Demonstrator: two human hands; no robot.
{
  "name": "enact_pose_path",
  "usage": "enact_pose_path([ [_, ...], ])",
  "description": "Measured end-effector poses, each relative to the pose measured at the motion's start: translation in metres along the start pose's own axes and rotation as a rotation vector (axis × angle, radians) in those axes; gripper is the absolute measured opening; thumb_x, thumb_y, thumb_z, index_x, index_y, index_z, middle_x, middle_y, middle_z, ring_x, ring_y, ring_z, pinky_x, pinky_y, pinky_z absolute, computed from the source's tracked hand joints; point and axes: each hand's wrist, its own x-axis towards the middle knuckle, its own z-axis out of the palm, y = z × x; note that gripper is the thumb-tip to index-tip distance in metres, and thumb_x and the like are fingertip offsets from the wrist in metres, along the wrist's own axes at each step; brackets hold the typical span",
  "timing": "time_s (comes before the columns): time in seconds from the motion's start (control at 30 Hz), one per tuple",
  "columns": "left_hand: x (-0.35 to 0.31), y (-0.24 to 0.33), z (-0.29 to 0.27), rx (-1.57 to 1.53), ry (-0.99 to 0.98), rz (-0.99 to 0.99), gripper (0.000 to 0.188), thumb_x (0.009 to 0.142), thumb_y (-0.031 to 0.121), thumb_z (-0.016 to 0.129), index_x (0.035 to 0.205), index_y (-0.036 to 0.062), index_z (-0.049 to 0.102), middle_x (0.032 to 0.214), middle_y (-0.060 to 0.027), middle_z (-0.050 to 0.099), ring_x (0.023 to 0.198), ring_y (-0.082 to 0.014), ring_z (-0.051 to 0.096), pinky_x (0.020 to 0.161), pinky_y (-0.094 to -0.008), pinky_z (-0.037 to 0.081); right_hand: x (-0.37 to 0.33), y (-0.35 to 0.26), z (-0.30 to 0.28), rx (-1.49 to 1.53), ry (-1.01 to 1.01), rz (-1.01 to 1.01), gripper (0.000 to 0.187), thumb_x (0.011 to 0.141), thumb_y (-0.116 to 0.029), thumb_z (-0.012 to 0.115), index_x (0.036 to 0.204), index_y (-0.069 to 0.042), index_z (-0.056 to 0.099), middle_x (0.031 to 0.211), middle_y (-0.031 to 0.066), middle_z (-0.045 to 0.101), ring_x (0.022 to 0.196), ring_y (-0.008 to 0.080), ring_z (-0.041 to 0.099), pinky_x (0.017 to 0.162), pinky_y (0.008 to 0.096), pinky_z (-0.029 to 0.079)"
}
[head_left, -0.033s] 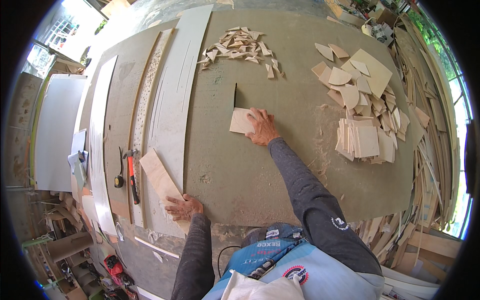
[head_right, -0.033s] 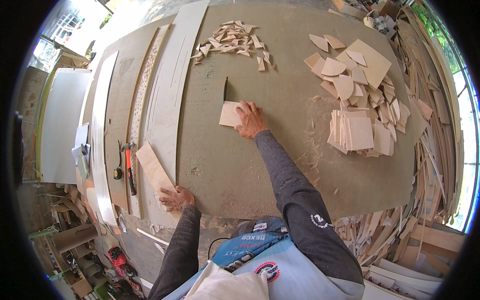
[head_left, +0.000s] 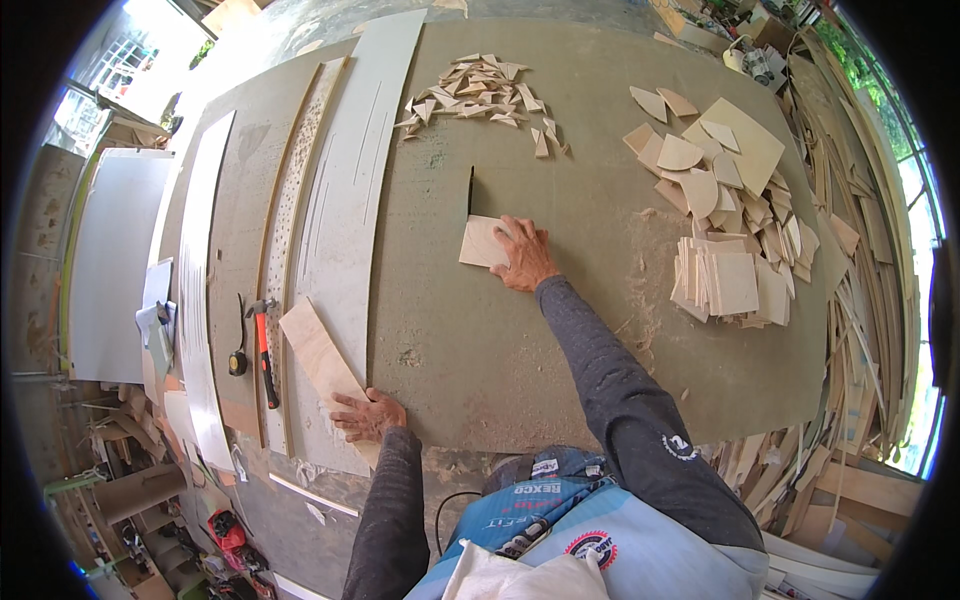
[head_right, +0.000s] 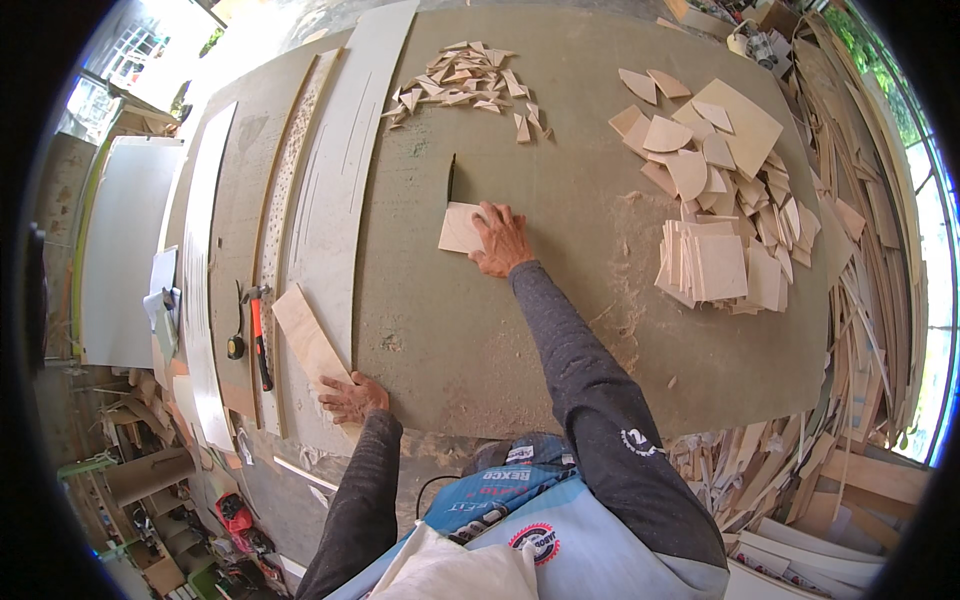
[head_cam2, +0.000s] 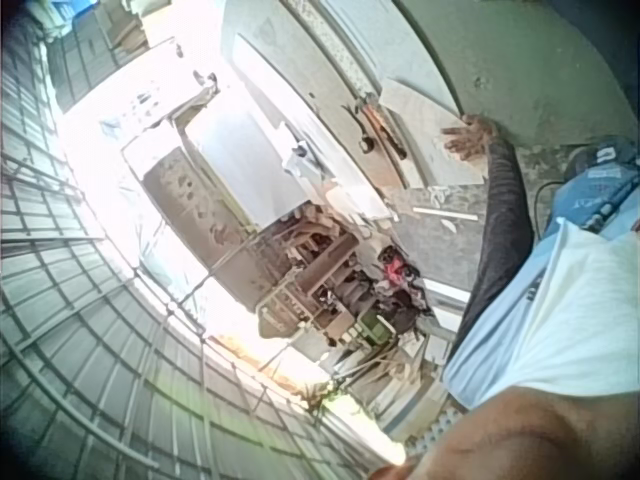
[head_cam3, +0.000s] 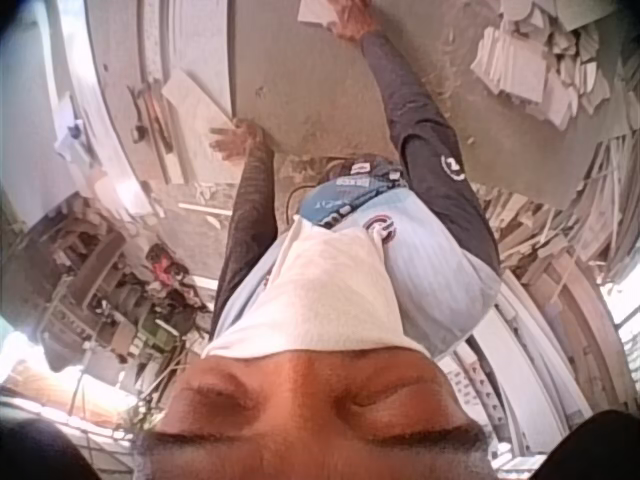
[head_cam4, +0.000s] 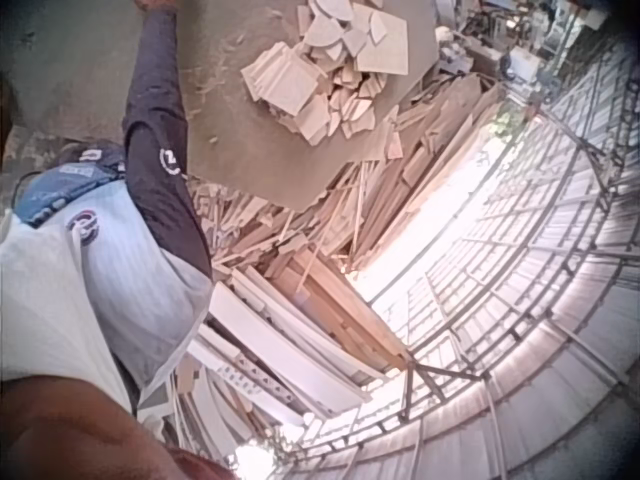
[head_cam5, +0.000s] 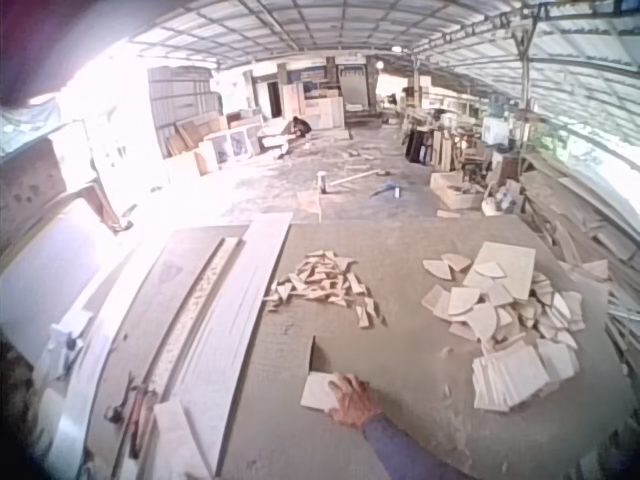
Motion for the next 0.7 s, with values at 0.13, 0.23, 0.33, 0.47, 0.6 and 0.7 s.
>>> enact_pose_path([
  [0.13, 0.001, -0.003, 0.004, -0.019, 0.013, -0.009, 0.085, 0.098, 0.045, 0.051, 0.163, 0.0156, 0.004, 0.164, -0.0297, 0.012, 0.152, -0.0431, 0.016, 0.117, -0.0675, 0.014, 0.0, -0.008, -0.003, 0.038, -0.003, 0.03, 0.079, 0.076, -0.035, 0.083, 0.142, -0.004, 0.054, 0.153, 0.0141, 0.038, 0.138, 0.0328, 0.034, 0.111, 0.0548, 0.032],
  [0.23, 0.0, -0.002, 0.002, -0.038, 0.005, -0.006, 0.086, 0.098, 0.044, 0.052, 0.163, 0.0156, 0.004, 0.164, -0.0297, 0.012, 0.153, -0.0428, 0.016, 0.117, -0.068, 0.013, 0.0, -0.008, -0.003, 0.04, 0.018, 0.038, 0.078, 0.076, -0.034, 0.083, 0.141, -0.004, 0.054, 0.153, 0.0143, 0.038, 0.136, 0.0335, 0.035, 0.11, 0.0555, 0.032],
  [0.33, 0.001, -0.002, 0.002, -0.044, 0.007, -0.005, 0.086, 0.098, 0.044, 0.052, 0.163, 0.0158, 0.004, 0.164, -0.03, 0.011, 0.153, -0.0428, 0.015, 0.118, -0.0681, 0.013, 0.001, -0.012, -0.003, 0.043, 0.03, 0.048, 0.077, 0.076, -0.034, 0.082, 0.14, -0.003, 0.054, 0.152, 0.0144, 0.037, 0.136, 0.034, 0.035, 0.109, 0.0564, 0.033],
  [0.47, 0.0, -0.001, -0.002, -0.043, -0.009, -0.009, 0.086, 0.098, 0.044, 0.052, 0.164, 0.0159, 0.005, 0.164, -0.0305, 0.011, 0.153, -0.0431, 0.015, 0.117, -0.068, 0.014, 0.001, -0.017, -0.005, 0.051, 0.028, 0.067, 0.075, 0.078, -0.033, 0.082, 0.14, -0.002, 0.054, 0.151, 0.0145, 0.037, 0.135, 0.0348, 0.034, 0.109, 0.0573, 0.033],
  [0.6, -0.002, 0.001, -0.007, -0.032, -0.012, -0.004, 0.085, 0.098, 0.045, 0.051, 0.164, 0.0158, 0.005, 0.164, -0.0307, 0.012, 0.153, -0.0436, 0.015, 0.117, -0.0678, 0.014, 0.003, -0.017, -0.003, 0.073, 0.033, 0.078, 0.074, 0.078, -0.032, 0.082, 0.139, -0.001, 0.054, 0.151, 0.0149, 0.036, 0.136, 0.0356, 0.034, 0.109, 0.0578, 0.033],
  [0.7, -0.004, 0.002, -0.011, -0.026, -0.014, -0.002, 0.085, 0.098, 0.045, 0.051, 0.164, 0.0157, 0.005, 0.164, -0.0306, 0.012, 0.153, -0.0438, 0.015, 0.117, -0.0678, 0.015, 0.004, -0.012, 0.0, 0.064, 0.017, 0.065, 0.076, 0.079, -0.036, 0.081, 0.141, -0.005, 0.05, 0.15, 0.0138, 0.035, 0.137, 0.0351, 0.032, 0.11, 0.0587, 0.033],
])
